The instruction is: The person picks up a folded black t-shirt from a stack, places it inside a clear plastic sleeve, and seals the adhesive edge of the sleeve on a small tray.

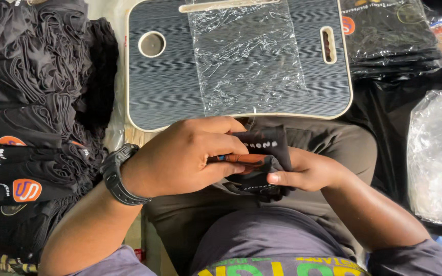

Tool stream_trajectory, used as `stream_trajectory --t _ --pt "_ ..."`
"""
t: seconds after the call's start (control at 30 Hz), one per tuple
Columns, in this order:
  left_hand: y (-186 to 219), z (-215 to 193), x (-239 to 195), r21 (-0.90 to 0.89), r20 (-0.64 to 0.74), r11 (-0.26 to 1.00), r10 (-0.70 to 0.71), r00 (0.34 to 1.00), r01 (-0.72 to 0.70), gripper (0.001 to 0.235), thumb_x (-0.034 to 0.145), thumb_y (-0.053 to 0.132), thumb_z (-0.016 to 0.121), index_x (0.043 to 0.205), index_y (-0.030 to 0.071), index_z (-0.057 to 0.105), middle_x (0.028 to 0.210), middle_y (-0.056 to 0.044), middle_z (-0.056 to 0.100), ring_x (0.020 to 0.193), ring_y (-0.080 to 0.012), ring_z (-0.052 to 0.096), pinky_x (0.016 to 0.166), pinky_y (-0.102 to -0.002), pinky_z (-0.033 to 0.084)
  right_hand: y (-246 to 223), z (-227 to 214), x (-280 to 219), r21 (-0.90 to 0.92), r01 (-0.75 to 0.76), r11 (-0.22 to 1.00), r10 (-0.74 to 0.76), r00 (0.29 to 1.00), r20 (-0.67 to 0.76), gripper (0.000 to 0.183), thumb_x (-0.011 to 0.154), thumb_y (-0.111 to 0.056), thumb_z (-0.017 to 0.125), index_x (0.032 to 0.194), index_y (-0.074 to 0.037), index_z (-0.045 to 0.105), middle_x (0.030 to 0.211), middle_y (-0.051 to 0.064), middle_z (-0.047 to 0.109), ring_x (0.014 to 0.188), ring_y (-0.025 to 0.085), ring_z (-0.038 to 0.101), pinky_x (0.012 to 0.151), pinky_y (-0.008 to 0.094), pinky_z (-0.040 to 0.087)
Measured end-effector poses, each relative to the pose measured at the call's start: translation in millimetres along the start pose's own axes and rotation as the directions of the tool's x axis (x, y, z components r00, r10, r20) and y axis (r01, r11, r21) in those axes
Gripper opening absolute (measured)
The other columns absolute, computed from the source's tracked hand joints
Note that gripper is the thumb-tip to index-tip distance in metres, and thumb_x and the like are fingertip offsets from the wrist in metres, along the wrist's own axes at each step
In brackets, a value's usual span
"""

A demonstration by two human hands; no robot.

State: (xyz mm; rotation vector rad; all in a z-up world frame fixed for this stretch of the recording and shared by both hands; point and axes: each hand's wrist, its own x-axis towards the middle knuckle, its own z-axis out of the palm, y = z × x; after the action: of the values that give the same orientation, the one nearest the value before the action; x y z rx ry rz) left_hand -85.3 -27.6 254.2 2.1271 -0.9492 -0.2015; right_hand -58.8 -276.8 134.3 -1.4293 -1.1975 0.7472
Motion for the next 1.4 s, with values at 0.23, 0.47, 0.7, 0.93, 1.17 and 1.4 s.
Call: stream_trajectory --t 0.23,0.47,0.7,0.93,1.17,1.4 --pt "2.9 4.0 11.5 0.113 -0.144 0.985 0.143 0.979 -0.127 0.011 0.089 0.018 0.066 0.092 0.008 0.068 0.082 -0.005 0.061 0.070 -0.0227 0.058 0.065 -0.035 0.043 5.7 8.0 -8.5 -0.195 -0.021 0.981 -0.070 0.892 -0.447 0.048 0.088 -0.034 0.058 0.121 0.001 0.052 0.115 0.009 0.062 0.104 0.018 0.060 0.089 0.031 0.048" --pt "11.6 14.3 10.9 0.549 -0.221 0.835 0.178 0.959 -0.029 0.012 0.091 0.020 0.071 0.082 0.015 0.064 0.070 -0.001 0.043 0.061 -0.0239 0.049 0.059 -0.036 0.041 58.7 34.4 -3.0 -0.683 0.038 0.729 -0.560 0.608 -0.563 0.087 0.082 -0.022 0.078 0.145 0.000 0.022 0.111 0.015 0.061 0.083 0.018 0.065 0.071 0.027 0.051" --pt "13.8 17.1 11.3 0.536 -0.245 0.840 0.254 0.936 -0.088 0.015 0.096 0.017 0.063 0.082 0.012 0.062 0.068 -0.002 0.040 0.060 -0.0229 0.046 0.059 -0.036 0.039 -3.1 13.4 17.8 -0.515 0.186 0.837 -0.482 0.697 -0.532 0.036 0.089 -0.022 0.063 0.115 -0.006 0.044 0.113 0.030 0.056 0.102 0.039 0.064 0.089 0.043 0.054" --pt "5.0 17.1 6.6 0.517 -0.245 0.855 0.200 0.949 -0.047 0.013 0.084 0.012 0.074 0.092 0.014 0.064 0.079 0.000 0.056 0.071 -0.0233 0.054 0.067 -0.036 0.043 -9.4 15.9 18.3 -0.528 0.101 0.843 -0.457 0.652 -0.605 0.022 0.089 -0.022 0.057 0.089 -0.001 0.063 0.093 0.018 0.062 0.078 0.026 0.066 0.072 0.031 0.054" --pt "-15.9 7.9 -8.3 0.213 -0.182 0.973 0.124 0.975 -0.084 0.024 0.083 0.023 0.074 0.080 0.006 0.057 0.111 -0.015 0.058 0.085 -0.0284 0.061 0.077 -0.041 0.046 -10.4 10.5 10.6 -0.532 0.077 0.843 -0.466 0.597 -0.652 0.026 0.087 -0.023 0.056 0.081 0.002 0.059 0.078 0.018 0.058 0.065 0.024 0.057 0.061 0.031 0.045" --pt "0.7 25.8 1.6 0.349 -0.225 0.932 0.180 0.958 -0.093 0.021 0.083 0.024 0.074 0.089 0.008 0.063 0.115 -0.015 0.059 0.097 -0.0318 0.062 0.085 -0.044 0.049 -11.3 15.7 11.5 -0.652 0.056 0.756 -0.500 0.692 -0.521 0.014 0.084 -0.006 0.056 0.088 0.000 0.067 0.085 0.017 0.060 0.067 0.024 0.062 0.062 0.029 0.051"
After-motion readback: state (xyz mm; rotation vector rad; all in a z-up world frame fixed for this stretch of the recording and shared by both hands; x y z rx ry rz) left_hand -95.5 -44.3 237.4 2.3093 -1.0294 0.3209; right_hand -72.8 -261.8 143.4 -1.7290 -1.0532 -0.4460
